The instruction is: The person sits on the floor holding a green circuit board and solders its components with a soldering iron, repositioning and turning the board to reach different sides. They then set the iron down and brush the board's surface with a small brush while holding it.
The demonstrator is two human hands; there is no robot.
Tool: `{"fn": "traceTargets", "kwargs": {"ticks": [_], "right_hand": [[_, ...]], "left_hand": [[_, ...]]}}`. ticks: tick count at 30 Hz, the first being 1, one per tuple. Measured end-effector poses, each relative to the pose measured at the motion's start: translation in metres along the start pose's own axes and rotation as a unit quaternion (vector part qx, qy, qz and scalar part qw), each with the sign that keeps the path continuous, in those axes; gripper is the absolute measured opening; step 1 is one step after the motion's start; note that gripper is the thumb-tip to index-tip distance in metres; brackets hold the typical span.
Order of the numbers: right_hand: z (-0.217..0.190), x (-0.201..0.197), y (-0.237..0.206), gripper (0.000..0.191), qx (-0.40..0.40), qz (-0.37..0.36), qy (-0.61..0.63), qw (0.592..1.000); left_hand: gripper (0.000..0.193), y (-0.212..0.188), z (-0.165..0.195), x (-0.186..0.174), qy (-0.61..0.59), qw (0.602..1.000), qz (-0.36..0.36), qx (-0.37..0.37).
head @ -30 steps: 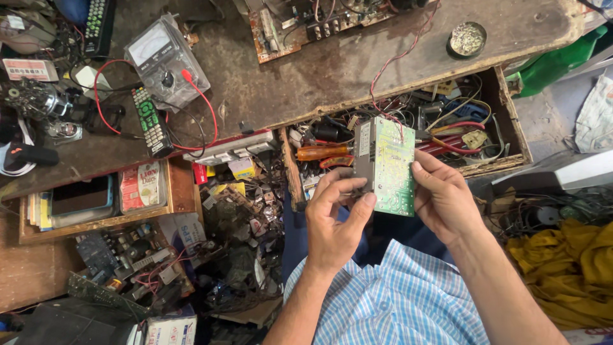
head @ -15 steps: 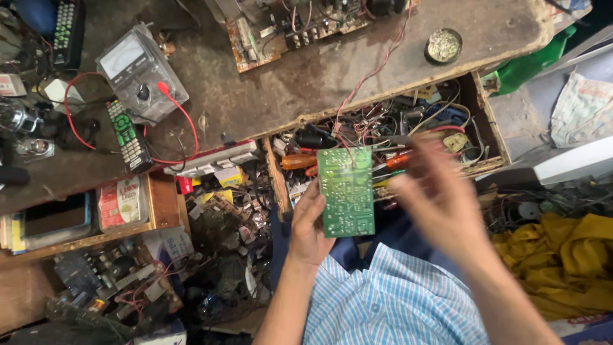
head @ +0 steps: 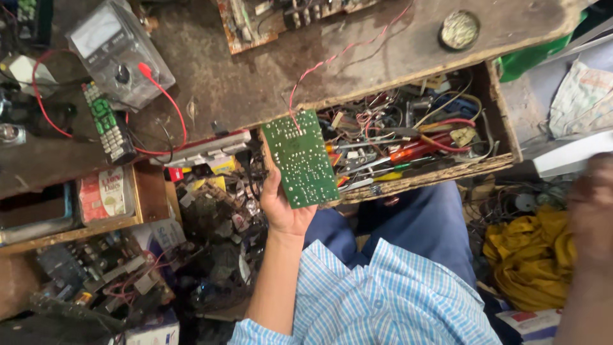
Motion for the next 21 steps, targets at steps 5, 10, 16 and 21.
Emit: {"fn": "traceTargets", "kwargs": {"ticks": [5, 10, 16, 21], "right_hand": [[0.056, -0.011, -0.003, 0.035, 0.070, -0.041, 0.012, 0.997], [0.091, 0.005, 0.003, 0.029, 0.096, -0.076, -0.163, 0.979], [0.084, 0.020, 0.024, 0.027, 0.072, -0.158, -0.504, 0.846], [0.099, 0.025, 0.027, 0.030, 0.096, -0.252, -0.620, 0.737]], "left_hand": [[0.058, -0.006, -0.003, -0.017, -0.033, 0.999, -0.013, -0.013], [0.059, -0.009, -0.008, -0.021, -0.025, 0.999, 0.046, -0.014], [0.061, -0.015, -0.010, -0.022, -0.014, 0.999, 0.038, -0.026], [0.062, -0.019, -0.013, -0.027, -0.032, 0.997, 0.047, -0.047]]}}
Point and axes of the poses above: each hand's wrist, its own y-axis towards the middle knuckle, its own x-axis out of the palm, z = x × y, the point moved 4 cm from there along y, towards the middle knuckle, and after that the axes turned 4 degrees about x, right-handed, at the moved point
